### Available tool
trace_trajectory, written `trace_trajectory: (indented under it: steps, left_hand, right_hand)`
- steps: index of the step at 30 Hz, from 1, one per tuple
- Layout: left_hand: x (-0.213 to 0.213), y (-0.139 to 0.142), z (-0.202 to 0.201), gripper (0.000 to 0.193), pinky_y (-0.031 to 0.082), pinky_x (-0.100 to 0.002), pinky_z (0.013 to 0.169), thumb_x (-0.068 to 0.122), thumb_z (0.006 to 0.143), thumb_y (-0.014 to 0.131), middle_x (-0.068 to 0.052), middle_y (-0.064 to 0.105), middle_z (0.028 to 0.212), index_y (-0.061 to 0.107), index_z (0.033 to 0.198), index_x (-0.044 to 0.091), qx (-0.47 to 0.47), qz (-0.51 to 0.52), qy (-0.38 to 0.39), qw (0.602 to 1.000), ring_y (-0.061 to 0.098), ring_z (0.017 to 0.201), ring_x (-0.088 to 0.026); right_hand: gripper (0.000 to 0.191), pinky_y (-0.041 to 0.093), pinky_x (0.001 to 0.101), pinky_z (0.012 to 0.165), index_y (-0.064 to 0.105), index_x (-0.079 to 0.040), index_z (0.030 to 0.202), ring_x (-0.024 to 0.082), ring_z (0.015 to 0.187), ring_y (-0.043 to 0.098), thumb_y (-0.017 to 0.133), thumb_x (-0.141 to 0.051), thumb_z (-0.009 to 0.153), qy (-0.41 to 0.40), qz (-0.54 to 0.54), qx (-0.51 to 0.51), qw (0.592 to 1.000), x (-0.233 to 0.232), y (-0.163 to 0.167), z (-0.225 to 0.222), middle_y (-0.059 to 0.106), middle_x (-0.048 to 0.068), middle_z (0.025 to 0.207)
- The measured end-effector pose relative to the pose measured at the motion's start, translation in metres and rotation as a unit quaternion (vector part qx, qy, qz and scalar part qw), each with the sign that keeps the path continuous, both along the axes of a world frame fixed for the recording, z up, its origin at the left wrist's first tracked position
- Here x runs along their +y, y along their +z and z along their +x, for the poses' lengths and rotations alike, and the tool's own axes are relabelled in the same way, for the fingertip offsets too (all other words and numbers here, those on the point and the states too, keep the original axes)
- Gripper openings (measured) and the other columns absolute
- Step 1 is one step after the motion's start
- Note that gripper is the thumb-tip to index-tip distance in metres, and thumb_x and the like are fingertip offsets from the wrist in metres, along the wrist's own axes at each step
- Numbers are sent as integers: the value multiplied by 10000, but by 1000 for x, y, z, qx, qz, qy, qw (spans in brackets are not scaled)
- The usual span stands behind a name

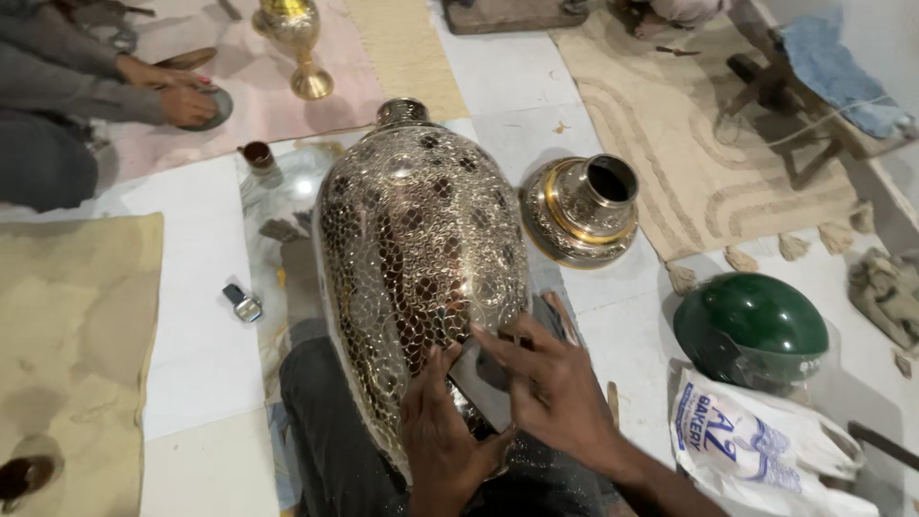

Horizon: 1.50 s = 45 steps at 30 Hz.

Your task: The person sits on the floor decorating a large engraved brass vase. They hold a small punch against the vase surface and strike it with a wooden mallet to work the pattern, then set the mallet aside and rub the vase with a gray abrasive block while using a small hand tool on the surface.

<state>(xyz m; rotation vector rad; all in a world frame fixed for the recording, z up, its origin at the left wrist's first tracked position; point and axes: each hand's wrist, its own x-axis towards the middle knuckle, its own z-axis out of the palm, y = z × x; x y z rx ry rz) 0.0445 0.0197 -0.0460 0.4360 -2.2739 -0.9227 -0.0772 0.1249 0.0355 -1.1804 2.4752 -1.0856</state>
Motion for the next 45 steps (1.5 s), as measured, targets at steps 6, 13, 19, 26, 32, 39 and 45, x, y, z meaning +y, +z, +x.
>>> trace_trajectory:
  steps: [6, 13, 19, 26, 32, 39, 45]
  left_hand:
    - [-2, -3, 1, 844, 379, -508, 1139, 365, 940, 653, -148, 482, 1549, 176, 1636, 376, 54, -97, 3, 994, 509, 1396, -322]
    - [-3, 1, 7, 918, 370, -532, 1118, 499, 959, 725, -163, 435, 1557, 148, 1661, 369, 38, -93, -15, 995, 491, 1385, -364]
    - [-1, -1, 12, 920, 367, -512, 1140, 607, 961, 653, -143, 483, 1536, 230, 1639, 151, -23, -76, -2, 997, 506, 1383, -324]
    - [4, -5, 14, 1020, 366, -505, 1096, 702, 877, 670, -155, 492, 1484, 338, 1566, 26, -63, -68, 9, 996, 503, 1344, -325]
    - [4, -7, 13, 1043, 367, -503, 1097, 626, 877, 750, -139, 493, 1519, 245, 1594, 60, -54, -66, 2, 996, 503, 1356, -307]
    - [5, -15, 12, 948, 359, -470, 1131, 639, 935, 754, -73, 415, 1572, 126, 1636, 523, 22, -75, -13, 997, 464, 1424, -278]
    - [5, -10, 17, 776, 385, -443, 1146, 503, 950, 753, -45, 454, 1561, 283, 1559, 601, -60, -139, -2, 988, 480, 1429, -244]
  right_hand:
    - [315, 368, 261, 466, 678, 68, 1296, 103, 559, 456, 567, -11, 1012, 63, -243, -426, 869, 6, -35, 23, 640, 71, 969]
    - [430, 332, 256, 512, 639, 68, 1433, 104, 562, 421, 587, -113, 1046, 38, -232, -632, 739, 28, -57, 32, 544, 55, 752]
    - [424, 351, 271, 489, 624, 90, 1389, 135, 545, 455, 592, -113, 1018, 12, -228, -664, 712, 50, -54, 37, 598, 99, 857]
    - [414, 357, 279, 507, 610, 68, 1392, 141, 576, 462, 578, -144, 1038, -19, -340, -713, 613, 61, -51, 44, 537, 87, 929]
    - [388, 391, 300, 542, 638, 76, 1363, 153, 596, 493, 582, -130, 1039, -38, -375, -671, 638, 50, -53, 45, 550, 111, 939]
    - [318, 430, 297, 628, 670, 58, 1347, 149, 737, 547, 589, -105, 1087, -5, -406, -496, 767, 43, -61, 49, 619, 125, 1051]
    - [307, 430, 261, 605, 694, 84, 1324, 121, 704, 524, 568, -81, 1097, 20, -366, -485, 794, 38, -64, 51, 642, 131, 1044]
